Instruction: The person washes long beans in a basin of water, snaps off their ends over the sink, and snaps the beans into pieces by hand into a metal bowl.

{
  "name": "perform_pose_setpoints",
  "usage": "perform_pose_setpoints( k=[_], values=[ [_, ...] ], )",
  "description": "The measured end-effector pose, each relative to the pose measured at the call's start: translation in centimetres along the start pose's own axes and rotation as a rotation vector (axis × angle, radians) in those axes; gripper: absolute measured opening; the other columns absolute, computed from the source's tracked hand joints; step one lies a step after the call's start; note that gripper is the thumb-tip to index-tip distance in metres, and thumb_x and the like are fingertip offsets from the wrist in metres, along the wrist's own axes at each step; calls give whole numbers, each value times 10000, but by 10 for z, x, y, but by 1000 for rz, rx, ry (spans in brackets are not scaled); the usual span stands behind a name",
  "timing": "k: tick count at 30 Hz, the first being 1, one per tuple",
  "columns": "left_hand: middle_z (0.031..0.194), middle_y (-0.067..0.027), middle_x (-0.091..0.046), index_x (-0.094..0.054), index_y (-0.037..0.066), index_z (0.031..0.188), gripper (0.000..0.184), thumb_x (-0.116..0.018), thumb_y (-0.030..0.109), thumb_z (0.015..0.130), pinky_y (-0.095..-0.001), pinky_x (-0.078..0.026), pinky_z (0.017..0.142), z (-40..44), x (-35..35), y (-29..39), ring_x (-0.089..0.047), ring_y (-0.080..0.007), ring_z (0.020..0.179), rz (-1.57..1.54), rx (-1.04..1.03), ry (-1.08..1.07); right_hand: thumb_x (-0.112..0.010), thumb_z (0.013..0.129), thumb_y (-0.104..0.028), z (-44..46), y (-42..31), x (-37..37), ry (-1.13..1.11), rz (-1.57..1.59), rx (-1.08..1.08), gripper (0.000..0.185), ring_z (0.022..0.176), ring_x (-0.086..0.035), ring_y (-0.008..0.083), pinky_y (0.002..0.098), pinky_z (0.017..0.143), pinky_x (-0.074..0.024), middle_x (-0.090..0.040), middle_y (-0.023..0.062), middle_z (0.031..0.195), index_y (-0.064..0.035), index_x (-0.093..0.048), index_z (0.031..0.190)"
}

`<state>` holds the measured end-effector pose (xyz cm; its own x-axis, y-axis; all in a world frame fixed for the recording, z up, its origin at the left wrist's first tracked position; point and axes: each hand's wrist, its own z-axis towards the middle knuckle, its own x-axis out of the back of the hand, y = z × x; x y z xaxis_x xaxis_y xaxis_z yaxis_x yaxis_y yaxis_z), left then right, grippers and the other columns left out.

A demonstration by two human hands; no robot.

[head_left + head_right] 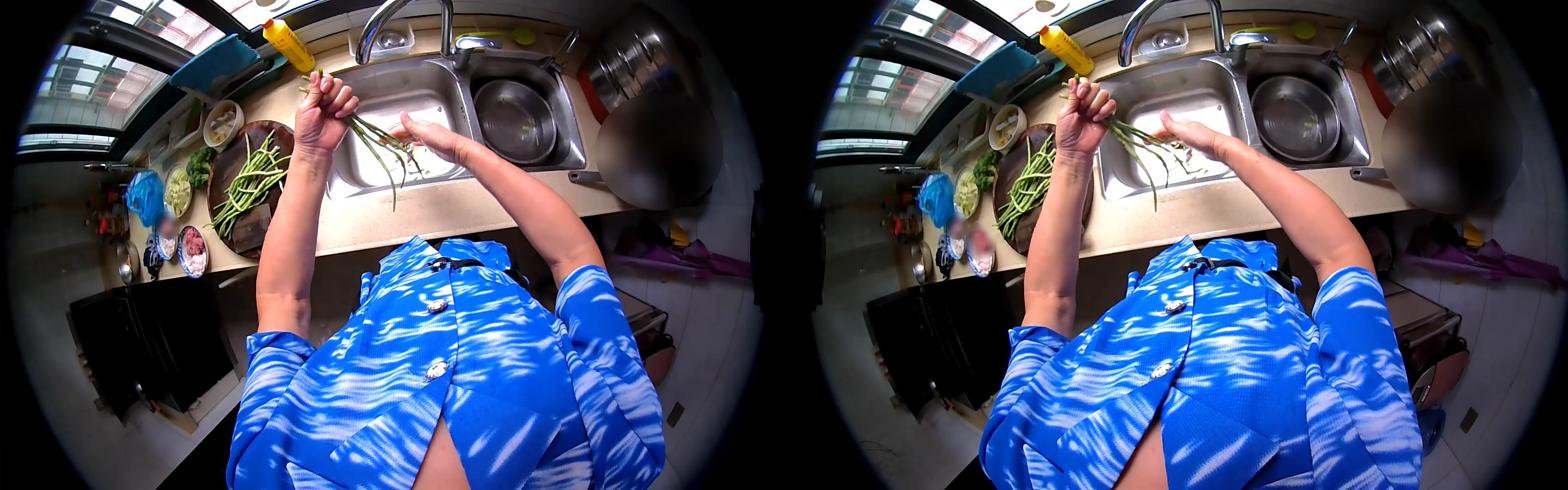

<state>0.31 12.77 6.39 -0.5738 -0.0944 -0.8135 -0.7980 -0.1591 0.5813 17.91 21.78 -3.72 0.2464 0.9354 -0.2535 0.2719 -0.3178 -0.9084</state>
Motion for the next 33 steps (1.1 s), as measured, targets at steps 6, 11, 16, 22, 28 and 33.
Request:
perform_pose_setpoints(
  k=[6, 11, 16, 22, 28, 33],
  values=[
    [544, 40, -232, -424, 93, 721, 311, -409, 317, 937, -227, -225, 472, -13, 27, 21, -204, -82, 472, -14, -13, 32, -194, 901, -584, -17, -2, -10, -310, 198, -104, 702, 835, -615, 179, 316, 784, -448, -645, 101, 928, -28, -604, 1021],
    [544, 38, -232, -422, 87, 707, 312, -422, 303, 932, -231, -222, 471, -19, 46, 30, -211, -86, 472, -86, -52, 47, -212, 915, -550, -29, -7, -7, -382, 347, -198, 684, 878, -624, 228, 317, 735, -499, -615, 168, 1012, 21, -533, 1111],
    [547, 38, -227, -414, 88, 700, 316, -429, 307, 927, -234, -225, 474, -19, 54, 28, -213, -89, 473, -99, -70, 101, -348, 923, -450, -27, 1, -7, -439, 441, -150, 560, 931, -617, 251, 305, 749, -513, -595, 208, 1053, 46, -502, 1133],
    [544, 38, -221, -416, 89, 701, 314, -436, 311, 922, -235, -231, 472, -18, 65, 26, -217, -91, 473, -174, -80, 85, -541, 871, -219, -30, 3, -13, -357, 259, -59, 289, 694, -588, 114, 225, 631, -478, -624, 71, 863, -9, -567, 1067],
    [533, 36, -222, -415, 93, 694, 324, -422, 321, 925, -236, -226, 462, -16, 73, 26, -216, -96, 464, -240, -74, 120, -505, 850, -155, -34, -2, -15, -310, 126, -42, 166, 483, -318, 21, 160, 447, -254, -414, -75, 606, -78, -584, 973],
    [530, 35, -230, -420, 95, 690, 331, -414, 328, 926, -238, -222, 452, -16, 81, 28, -216, -100, 460, -313, -76, 140, -443, 838, -97, -26, 1, -16, -135, 17, 190, 145, 469, -312, 14, 177, 412, -238, -405, -72, 580, -72, -583, 863]
  ],
)
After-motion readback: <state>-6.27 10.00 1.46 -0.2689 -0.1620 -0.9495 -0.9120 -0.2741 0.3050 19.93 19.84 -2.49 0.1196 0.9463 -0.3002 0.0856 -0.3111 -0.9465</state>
